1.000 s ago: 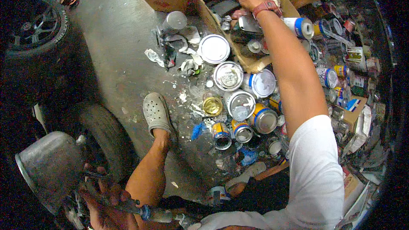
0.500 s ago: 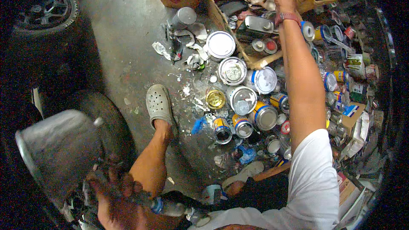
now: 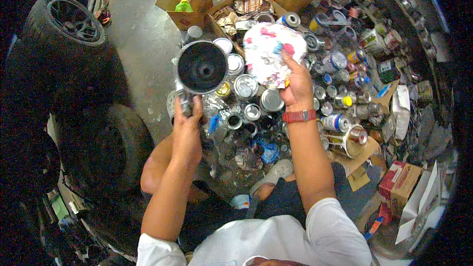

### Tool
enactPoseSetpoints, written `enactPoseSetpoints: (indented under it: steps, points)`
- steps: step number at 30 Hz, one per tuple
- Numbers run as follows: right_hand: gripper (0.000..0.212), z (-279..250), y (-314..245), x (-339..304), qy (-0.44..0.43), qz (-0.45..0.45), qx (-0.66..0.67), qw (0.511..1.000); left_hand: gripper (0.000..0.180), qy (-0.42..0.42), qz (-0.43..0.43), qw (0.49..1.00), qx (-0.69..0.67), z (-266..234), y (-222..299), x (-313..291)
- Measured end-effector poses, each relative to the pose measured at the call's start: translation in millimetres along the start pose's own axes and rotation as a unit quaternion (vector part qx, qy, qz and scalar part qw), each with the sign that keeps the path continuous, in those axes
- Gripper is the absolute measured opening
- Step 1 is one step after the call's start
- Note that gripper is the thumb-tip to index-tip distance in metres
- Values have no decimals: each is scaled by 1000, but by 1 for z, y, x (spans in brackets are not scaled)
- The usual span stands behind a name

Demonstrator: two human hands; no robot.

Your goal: The person sits on the floor and wipes the rims of several paint cans with a cloth. They handle multiple cans one at a time, wiping the edges and lids, then place them back among the pile. The person stands and walks away at the end.

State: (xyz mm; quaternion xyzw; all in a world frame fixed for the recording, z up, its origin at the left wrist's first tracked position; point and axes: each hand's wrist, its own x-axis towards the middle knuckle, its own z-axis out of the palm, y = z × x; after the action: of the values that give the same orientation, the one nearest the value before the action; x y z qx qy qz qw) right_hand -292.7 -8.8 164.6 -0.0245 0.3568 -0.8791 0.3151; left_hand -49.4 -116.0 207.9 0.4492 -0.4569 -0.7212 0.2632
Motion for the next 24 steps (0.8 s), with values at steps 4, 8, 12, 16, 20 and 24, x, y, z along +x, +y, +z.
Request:
enactPoseSetpoints:
  steps: [4,8,12,16,20,24]
  points:
    - [42,-10,-66,-98,138,-128,-72,980,54,-50,98,966,233,10,-35,-17]
    - [38,-9,-110,-176,130,-297,-390,862,51,-95,130,954,251,16,-69,-36]
    - [49,-1,-104,-223,-55,-459,-670,580,47,-132,134,946,262,23,-105,-50]
    - [55,-1,-76,-232,-216,-357,-811,411,61,-173,117,942,263,17,-129,-53]
    - [62,-17,-65,-217,-277,-249,-858,354,63,-151,156,914,342,11,-136,-51]
    - [62,-21,-59,-197,-331,-86,-899,273,66,-177,277,868,371,9,-132,-54]
